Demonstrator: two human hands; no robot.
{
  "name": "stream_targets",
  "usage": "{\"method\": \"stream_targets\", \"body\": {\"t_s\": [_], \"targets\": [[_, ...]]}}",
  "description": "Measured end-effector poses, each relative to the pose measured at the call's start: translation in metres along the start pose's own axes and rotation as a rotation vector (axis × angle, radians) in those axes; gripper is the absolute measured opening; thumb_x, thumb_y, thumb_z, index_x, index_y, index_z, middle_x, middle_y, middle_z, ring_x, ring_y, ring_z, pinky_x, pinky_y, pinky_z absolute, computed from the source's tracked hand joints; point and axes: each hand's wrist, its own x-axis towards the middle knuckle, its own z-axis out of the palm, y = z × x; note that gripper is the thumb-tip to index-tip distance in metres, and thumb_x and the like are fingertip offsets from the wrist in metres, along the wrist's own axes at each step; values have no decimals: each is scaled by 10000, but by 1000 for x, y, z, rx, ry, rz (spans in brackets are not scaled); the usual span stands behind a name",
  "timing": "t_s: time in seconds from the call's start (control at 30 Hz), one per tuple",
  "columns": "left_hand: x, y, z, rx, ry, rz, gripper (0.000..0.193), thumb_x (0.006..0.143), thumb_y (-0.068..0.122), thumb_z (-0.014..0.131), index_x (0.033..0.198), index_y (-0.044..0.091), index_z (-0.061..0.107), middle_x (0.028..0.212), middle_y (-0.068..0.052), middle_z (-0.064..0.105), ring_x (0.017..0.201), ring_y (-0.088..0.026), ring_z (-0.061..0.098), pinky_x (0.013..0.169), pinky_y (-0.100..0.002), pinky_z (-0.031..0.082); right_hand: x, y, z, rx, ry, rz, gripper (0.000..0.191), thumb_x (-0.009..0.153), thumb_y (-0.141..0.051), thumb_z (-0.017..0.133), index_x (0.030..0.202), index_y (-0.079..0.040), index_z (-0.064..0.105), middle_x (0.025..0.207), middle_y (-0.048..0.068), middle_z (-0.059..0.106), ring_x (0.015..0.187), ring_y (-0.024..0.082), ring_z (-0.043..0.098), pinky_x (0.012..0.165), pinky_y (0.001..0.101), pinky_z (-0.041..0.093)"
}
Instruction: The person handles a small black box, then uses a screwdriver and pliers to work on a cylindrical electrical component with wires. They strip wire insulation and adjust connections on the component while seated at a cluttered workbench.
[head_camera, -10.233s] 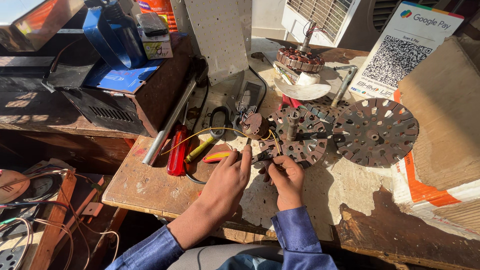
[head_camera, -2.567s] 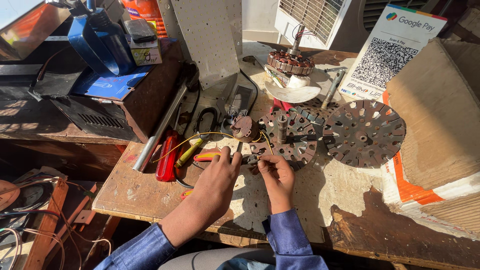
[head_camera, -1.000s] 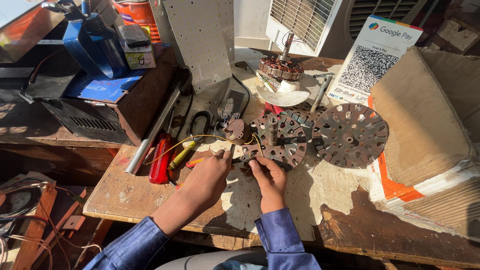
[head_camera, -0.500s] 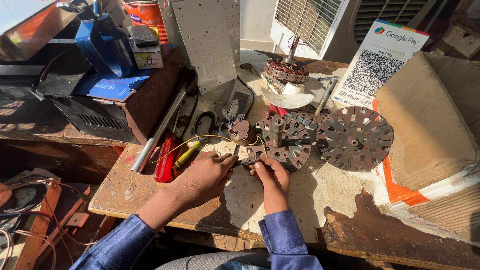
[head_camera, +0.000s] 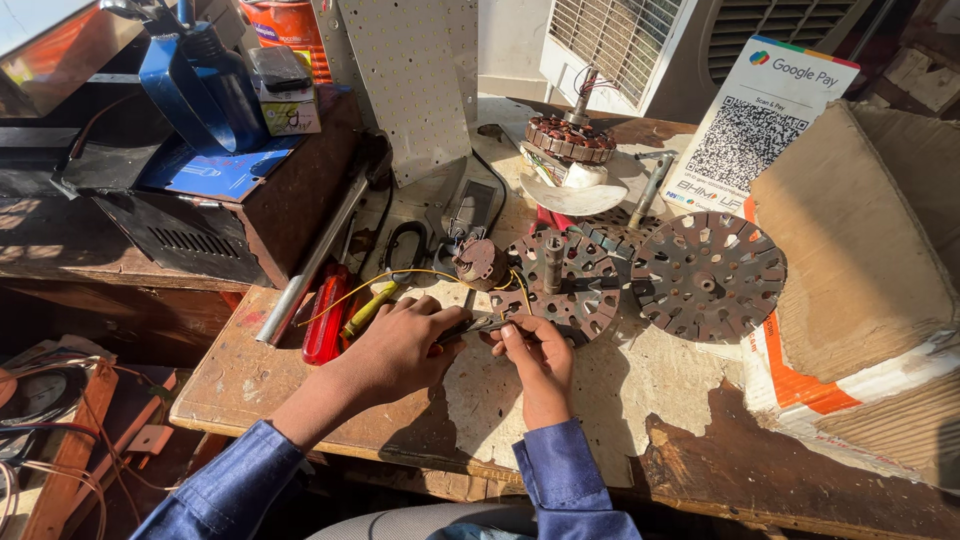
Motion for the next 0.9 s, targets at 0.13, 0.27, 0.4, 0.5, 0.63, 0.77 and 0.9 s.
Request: {"method": "stream_targets", "body": {"t_s": [0.13, 0.27, 0.4, 0.5, 0.63, 0.77, 0.9], "targets": [[3, 3, -3, 29, -55, -22, 454, 968, 336, 587, 1390, 173, 553, 1082, -93, 663, 1110, -282, 598, 1011, -470, 434, 1, -1, 1, 7, -15, -16, 193, 936, -114, 705, 1069, 26, 694, 923, 120, 752, 801, 153, 675, 781, 307, 547], [3, 5, -3, 61, -10, -3, 424, 958, 336, 604, 1324, 124, 571, 1121, -108, 643, 1142, -301, 571, 1006, -489, 418, -1, -1, 0, 12, -8, 15, 197, 931, -116, 693, 1076, 18, 685, 924, 105, 748, 802, 148, 675, 791, 310, 554], [6, 3, -1, 74, 5, -8, 375, 934, 329, 625, 1232, 103, 595, 1126, -99, 642, 1166, -292, 560, 1024, -493, 398, -1, 0, -1, 49, -54, -31, 183, 954, -114, 684, 1062, 33, 673, 911, 106, 734, 820, 156, 682, 851, 329, 585], [9, 3, -1, 82, -31, -40, 313, 951, 342, 612, 1168, 116, 608, 1098, -83, 643, 1164, -266, 557, 1047, -473, 382, 1, 2, -1, 59, -59, -29, 186, 956, -113, 681, 1067, 35, 671, 907, 107, 730, 844, 169, 698, 838, 333, 572], [11, 2, -2, 90, -63, -43, 282, 948, 339, 617, 1136, 129, 609, 1083, -57, 649, 1142, -246, 563, 1038, -458, 378, 2, 4, -1, 75, -59, -32, 194, 956, -116, 681, 1077, 34, 664, 912, 109, 735, 862, 178, 705, 829, 333, 564], [14, 0, -1, 80, -40, -48, 362, 938, 346, 626, 1216, 124, 561, 1070, -58, 656, 1111, -249, 579, 1014, -473, 373, 3, 3, -1, 54, -59, -54, 182, 962, -105, 680, 1078, 35, 668, 905, 110, 731, 852, 181, 709, 836, 336, 579], [15, -2, 1, 87, -59, -68, 367, 939, 346, 630, 1220, 123, 554, 1082, -55, 661, 1102, -273, 580, 1018, -513, 349, 3, 2, -1, 7, -37, -53, 176, 949, -89, 683, 1080, 28, 669, 905, 103, 735, 849, 180, 714, 825, 335, 581]]}}
